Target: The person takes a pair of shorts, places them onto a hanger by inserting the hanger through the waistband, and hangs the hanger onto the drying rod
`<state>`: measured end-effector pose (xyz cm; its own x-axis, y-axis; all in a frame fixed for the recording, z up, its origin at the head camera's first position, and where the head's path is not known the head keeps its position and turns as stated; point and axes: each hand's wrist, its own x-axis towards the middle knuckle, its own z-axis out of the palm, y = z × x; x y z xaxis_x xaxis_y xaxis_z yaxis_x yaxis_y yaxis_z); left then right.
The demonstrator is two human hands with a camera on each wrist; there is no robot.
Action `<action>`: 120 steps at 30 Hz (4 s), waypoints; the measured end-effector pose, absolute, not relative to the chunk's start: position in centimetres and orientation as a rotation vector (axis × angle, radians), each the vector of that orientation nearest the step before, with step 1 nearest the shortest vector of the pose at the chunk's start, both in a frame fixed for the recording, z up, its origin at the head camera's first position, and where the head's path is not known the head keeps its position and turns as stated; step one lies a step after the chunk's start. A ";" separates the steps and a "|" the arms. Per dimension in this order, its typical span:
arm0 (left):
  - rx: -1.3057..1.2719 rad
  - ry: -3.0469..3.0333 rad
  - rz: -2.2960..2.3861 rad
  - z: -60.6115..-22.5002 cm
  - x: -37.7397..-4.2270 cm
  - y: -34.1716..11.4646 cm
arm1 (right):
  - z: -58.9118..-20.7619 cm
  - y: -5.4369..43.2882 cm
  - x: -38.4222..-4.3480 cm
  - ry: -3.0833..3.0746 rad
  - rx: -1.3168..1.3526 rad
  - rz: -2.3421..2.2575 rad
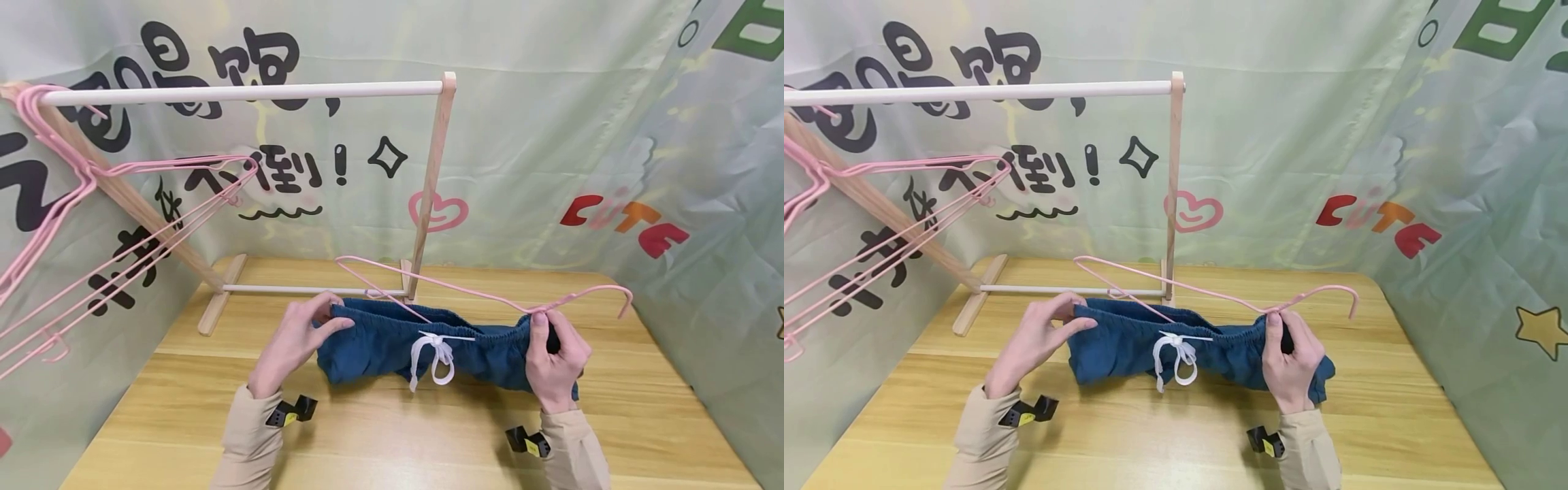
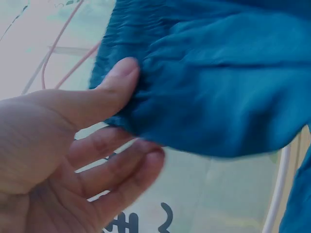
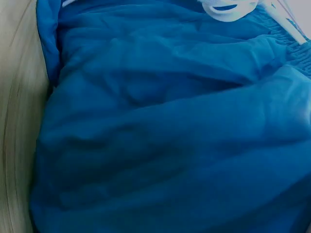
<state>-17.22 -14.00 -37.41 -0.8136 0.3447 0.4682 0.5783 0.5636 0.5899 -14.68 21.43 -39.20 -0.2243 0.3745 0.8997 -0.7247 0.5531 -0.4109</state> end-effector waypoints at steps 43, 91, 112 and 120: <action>-0.744 -2.079 -0.892 -35.5 -15.6 -14.5 | -38.6 21.9 -14.5 -1.457 0.427 0.987; -0.823 -1.982 -0.880 -34.8 -15.2 -13.6 | -38.9 22.2 -14.7 -1.591 0.663 0.804; -0.906 -1.903 -0.934 -35.6 -15.3 -10.8 | -38.3 20.8 -14.2 -1.584 0.704 0.775; -0.949 -1.939 -0.880 -36.0 -15.0 -9.4 | -38.5 20.0 -14.2 -1.592 0.751 0.763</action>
